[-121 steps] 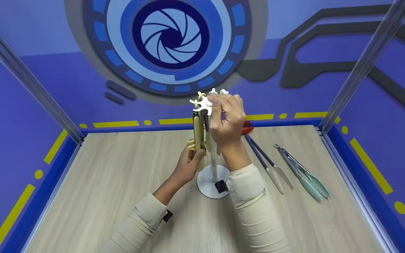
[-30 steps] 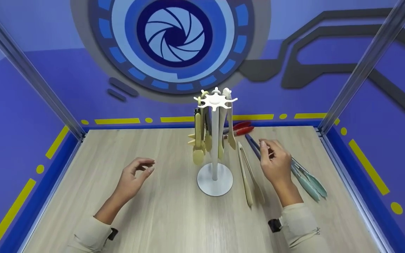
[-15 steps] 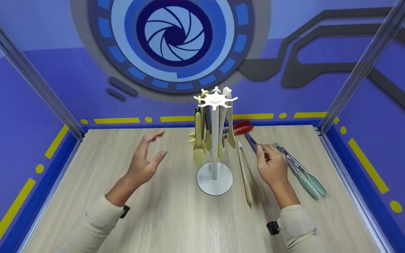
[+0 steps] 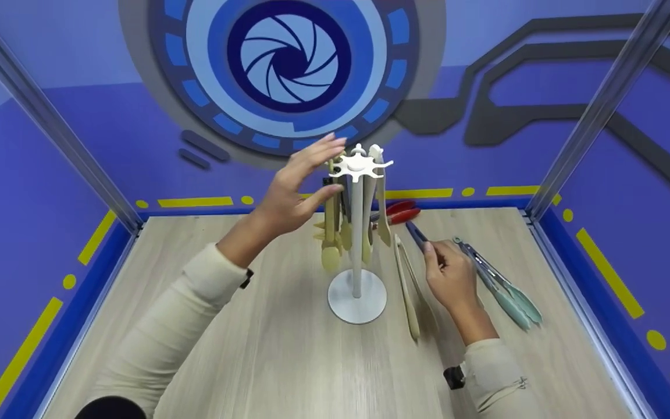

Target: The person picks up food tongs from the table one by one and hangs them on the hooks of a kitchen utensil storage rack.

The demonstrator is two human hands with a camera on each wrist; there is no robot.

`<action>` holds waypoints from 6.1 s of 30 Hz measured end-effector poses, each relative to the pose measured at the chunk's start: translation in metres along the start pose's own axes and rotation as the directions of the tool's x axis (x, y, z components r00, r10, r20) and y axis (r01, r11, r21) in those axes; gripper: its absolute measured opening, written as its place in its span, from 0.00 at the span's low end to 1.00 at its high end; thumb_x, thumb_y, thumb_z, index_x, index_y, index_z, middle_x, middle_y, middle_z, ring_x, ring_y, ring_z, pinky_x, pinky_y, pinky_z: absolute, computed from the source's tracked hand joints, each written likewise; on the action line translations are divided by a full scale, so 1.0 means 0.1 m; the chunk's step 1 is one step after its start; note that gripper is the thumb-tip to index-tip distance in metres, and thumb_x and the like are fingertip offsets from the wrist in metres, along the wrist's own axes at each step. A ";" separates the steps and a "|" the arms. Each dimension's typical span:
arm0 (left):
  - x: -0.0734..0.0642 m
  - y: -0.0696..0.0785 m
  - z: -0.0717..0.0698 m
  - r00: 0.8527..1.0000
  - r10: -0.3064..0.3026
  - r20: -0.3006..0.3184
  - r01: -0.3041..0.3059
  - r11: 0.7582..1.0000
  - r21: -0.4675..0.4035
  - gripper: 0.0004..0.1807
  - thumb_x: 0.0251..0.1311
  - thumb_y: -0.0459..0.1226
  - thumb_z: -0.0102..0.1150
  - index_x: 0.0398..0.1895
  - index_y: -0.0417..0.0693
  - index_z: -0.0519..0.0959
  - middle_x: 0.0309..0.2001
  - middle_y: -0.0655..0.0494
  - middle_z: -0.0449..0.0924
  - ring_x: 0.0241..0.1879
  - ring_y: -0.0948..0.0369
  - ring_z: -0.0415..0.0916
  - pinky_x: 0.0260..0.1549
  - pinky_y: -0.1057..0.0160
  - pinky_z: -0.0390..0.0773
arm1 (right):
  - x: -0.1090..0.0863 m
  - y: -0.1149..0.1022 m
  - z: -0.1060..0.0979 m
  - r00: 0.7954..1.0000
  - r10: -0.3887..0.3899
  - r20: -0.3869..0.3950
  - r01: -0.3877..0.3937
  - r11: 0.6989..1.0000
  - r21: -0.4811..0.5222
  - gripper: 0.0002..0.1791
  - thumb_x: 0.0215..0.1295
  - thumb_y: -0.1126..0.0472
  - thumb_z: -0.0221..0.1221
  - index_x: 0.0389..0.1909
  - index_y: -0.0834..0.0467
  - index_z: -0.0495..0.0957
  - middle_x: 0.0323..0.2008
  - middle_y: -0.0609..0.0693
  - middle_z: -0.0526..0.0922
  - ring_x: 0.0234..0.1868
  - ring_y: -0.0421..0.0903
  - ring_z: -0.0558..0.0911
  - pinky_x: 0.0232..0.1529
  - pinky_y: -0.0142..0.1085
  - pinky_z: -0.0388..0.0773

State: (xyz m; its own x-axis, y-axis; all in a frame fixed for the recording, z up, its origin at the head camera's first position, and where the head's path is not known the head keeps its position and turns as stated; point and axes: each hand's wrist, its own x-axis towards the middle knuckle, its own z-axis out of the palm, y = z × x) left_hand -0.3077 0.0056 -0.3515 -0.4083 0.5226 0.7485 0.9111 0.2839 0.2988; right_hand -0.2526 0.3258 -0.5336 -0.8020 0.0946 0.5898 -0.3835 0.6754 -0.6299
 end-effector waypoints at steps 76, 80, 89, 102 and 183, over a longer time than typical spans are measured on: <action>0.11 0.23 0.46 0.980 -0.103 -0.170 0.153 0.934 0.321 0.17 0.70 0.41 0.58 0.60 0.56 0.83 0.54 0.57 0.82 0.60 0.59 0.71 0.63 0.64 0.69 | -0.12 0.75 1.14 0.772 0.531 0.349 -0.335 0.807 -0.486 0.31 0.75 0.50 0.49 0.55 0.79 0.65 0.49 0.77 0.74 0.54 0.76 0.76 0.54 0.65 0.73; 0.11 0.23 0.49 0.974 -0.089 -0.209 0.150 0.943 0.298 0.17 0.69 0.38 0.58 0.59 0.53 0.84 0.53 0.55 0.82 0.59 0.58 0.74 0.66 0.68 0.69 | -0.11 0.75 1.13 0.783 0.502 0.368 -0.294 0.819 -0.492 0.30 0.75 0.52 0.49 0.54 0.80 0.66 0.48 0.79 0.73 0.53 0.77 0.76 0.54 0.66 0.72; 0.12 0.23 0.55 0.966 -0.089 -0.244 0.158 0.948 0.276 0.17 0.67 0.35 0.59 0.57 0.52 0.84 0.55 0.53 0.81 0.59 0.57 0.76 0.66 0.70 0.69 | -0.06 0.68 1.14 0.743 0.543 0.390 -0.329 0.805 -0.493 0.28 0.77 0.53 0.46 0.57 0.78 0.66 0.49 0.78 0.72 0.54 0.76 0.75 0.54 0.65 0.72; 0.11 0.18 0.52 0.955 -0.075 -0.285 0.152 0.953 0.261 0.18 0.64 0.36 0.59 0.56 0.52 0.84 0.54 0.53 0.82 0.55 0.58 0.76 0.62 0.71 0.71 | -0.07 0.70 1.16 0.749 0.546 0.375 -0.345 0.805 -0.482 0.29 0.78 0.53 0.45 0.60 0.79 0.65 0.52 0.79 0.72 0.56 0.76 0.74 0.58 0.65 0.70; 0.13 0.18 0.57 0.939 -0.097 -0.330 0.185 0.951 0.249 0.16 0.62 0.37 0.61 0.53 0.51 0.85 0.51 0.53 0.82 0.52 0.58 0.77 0.58 0.71 0.74 | 0.75 -0.94 0.35 0.986 -0.040 0.161 -0.114 0.539 0.835 0.32 0.82 0.47 0.37 0.19 0.64 0.60 0.11 0.49 0.57 0.09 0.45 0.51 0.10 0.43 0.43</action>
State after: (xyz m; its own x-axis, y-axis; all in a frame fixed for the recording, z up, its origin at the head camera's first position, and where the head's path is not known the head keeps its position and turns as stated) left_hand -0.3002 0.0633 -0.3698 -0.4530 0.1981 0.8692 0.7766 0.5665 0.2756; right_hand -0.2925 0.2443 -0.4482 -0.8490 -0.0515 0.5258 -0.4974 -0.2574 -0.8284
